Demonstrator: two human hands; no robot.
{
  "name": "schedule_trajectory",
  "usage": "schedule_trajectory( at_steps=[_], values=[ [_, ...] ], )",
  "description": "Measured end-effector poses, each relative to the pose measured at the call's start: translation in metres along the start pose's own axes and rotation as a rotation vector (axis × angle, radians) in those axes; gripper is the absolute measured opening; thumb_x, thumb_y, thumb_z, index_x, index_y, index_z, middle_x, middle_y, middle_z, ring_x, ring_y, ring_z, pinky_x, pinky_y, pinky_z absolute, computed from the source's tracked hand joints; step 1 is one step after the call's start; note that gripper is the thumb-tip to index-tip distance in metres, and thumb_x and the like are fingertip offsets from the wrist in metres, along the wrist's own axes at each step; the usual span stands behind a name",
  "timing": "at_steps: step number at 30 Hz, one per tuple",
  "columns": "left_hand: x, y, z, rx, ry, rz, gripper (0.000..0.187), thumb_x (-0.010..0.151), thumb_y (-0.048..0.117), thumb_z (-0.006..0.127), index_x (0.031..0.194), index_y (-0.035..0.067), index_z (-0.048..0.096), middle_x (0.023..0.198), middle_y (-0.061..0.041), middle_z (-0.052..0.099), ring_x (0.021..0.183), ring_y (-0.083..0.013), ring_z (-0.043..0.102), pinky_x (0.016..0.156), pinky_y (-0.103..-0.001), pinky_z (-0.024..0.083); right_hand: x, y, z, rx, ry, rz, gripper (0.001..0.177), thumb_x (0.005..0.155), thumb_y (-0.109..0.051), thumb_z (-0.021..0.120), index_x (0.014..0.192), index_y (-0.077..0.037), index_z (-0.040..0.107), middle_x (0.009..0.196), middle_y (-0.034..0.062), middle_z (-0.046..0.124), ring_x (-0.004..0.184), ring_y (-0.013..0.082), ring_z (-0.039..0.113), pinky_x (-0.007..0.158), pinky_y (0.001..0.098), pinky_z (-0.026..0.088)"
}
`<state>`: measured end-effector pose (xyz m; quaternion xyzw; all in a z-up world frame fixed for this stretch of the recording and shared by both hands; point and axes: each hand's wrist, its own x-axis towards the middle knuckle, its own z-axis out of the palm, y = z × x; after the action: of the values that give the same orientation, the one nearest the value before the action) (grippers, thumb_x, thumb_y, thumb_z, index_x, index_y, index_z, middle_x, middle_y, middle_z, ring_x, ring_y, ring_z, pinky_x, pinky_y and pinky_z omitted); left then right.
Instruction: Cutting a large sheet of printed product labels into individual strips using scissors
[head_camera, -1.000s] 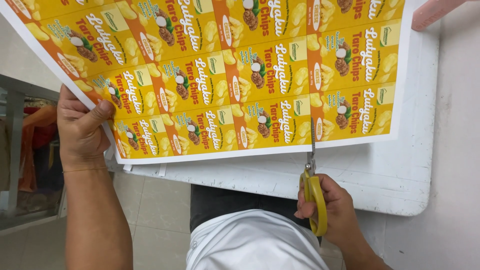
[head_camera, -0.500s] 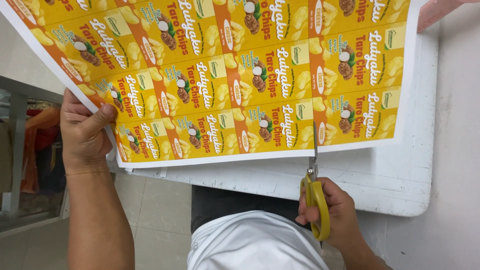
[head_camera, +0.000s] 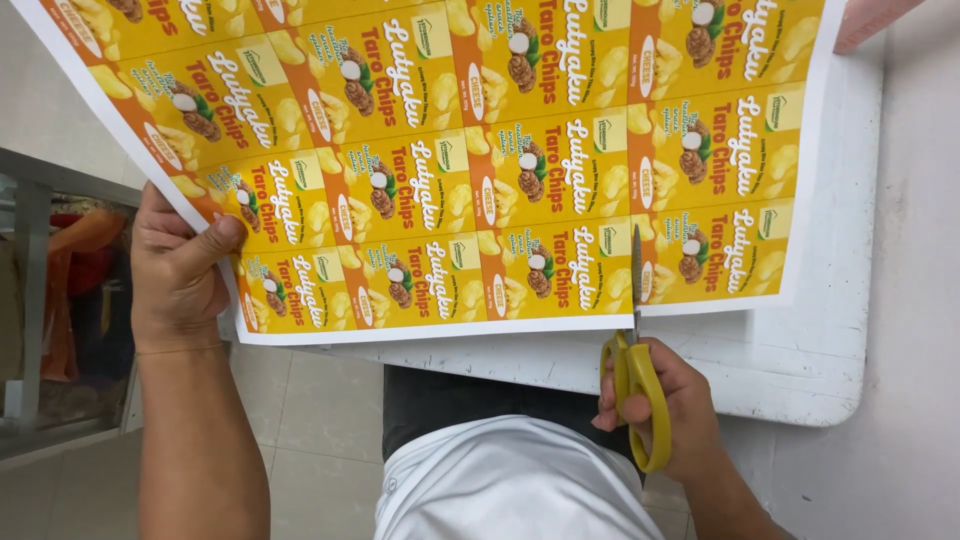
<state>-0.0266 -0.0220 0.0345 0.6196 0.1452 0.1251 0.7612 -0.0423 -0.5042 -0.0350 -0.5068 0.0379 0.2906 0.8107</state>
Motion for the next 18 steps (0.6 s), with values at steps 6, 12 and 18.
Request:
schedule_trajectory(
  at_steps=[6, 12, 18],
  values=[
    [0.0023, -0.0039, -0.0031, -0.006, 0.002, 0.004, 0.062, 0.088, 0.010, 0.075, 0.144, 0.012, 0.049, 0.154, -0.008, 0.060, 0.138, -0.0228, 0.064, 0.103, -0.036, 0.062, 0.0000, 0.0059, -0.0019, 0.054, 0.005, 0.028, 0.061, 0.074, -0.032, 0.091, 0.109, 0.007, 0.058, 0.077, 0.0203, 0.064, 0.055, 0.0234, 0.063, 0.059, 0.0399, 0.064],
    [0.0019, -0.0051, -0.0037, -0.002, 0.015, 0.005, 0.062, 0.088, 0.011, 0.076, 0.144, 0.012, 0.050, 0.153, -0.007, 0.061, 0.138, -0.0225, 0.065, 0.101, -0.035, 0.063, 0.0007, 0.0024, 0.0041, 0.021, -0.030, -0.028, 0.061, 0.078, -0.035, 0.088, 0.108, 0.007, 0.058, 0.078, 0.0182, 0.067, 0.056, 0.0202, 0.065, 0.059, 0.0372, 0.066],
    [0.0010, -0.0027, 0.0001, -0.002, -0.013, 0.015, 0.062, 0.089, 0.012, 0.075, 0.145, 0.012, 0.049, 0.154, -0.007, 0.060, 0.140, -0.0220, 0.064, 0.103, -0.036, 0.063, -0.0015, -0.0004, 0.0060, 0.005, 0.018, 0.002, 0.054, 0.078, -0.029, 0.088, 0.107, 0.006, 0.059, 0.077, 0.0184, 0.065, 0.055, 0.0213, 0.064, 0.057, 0.0381, 0.064]
  ],
)
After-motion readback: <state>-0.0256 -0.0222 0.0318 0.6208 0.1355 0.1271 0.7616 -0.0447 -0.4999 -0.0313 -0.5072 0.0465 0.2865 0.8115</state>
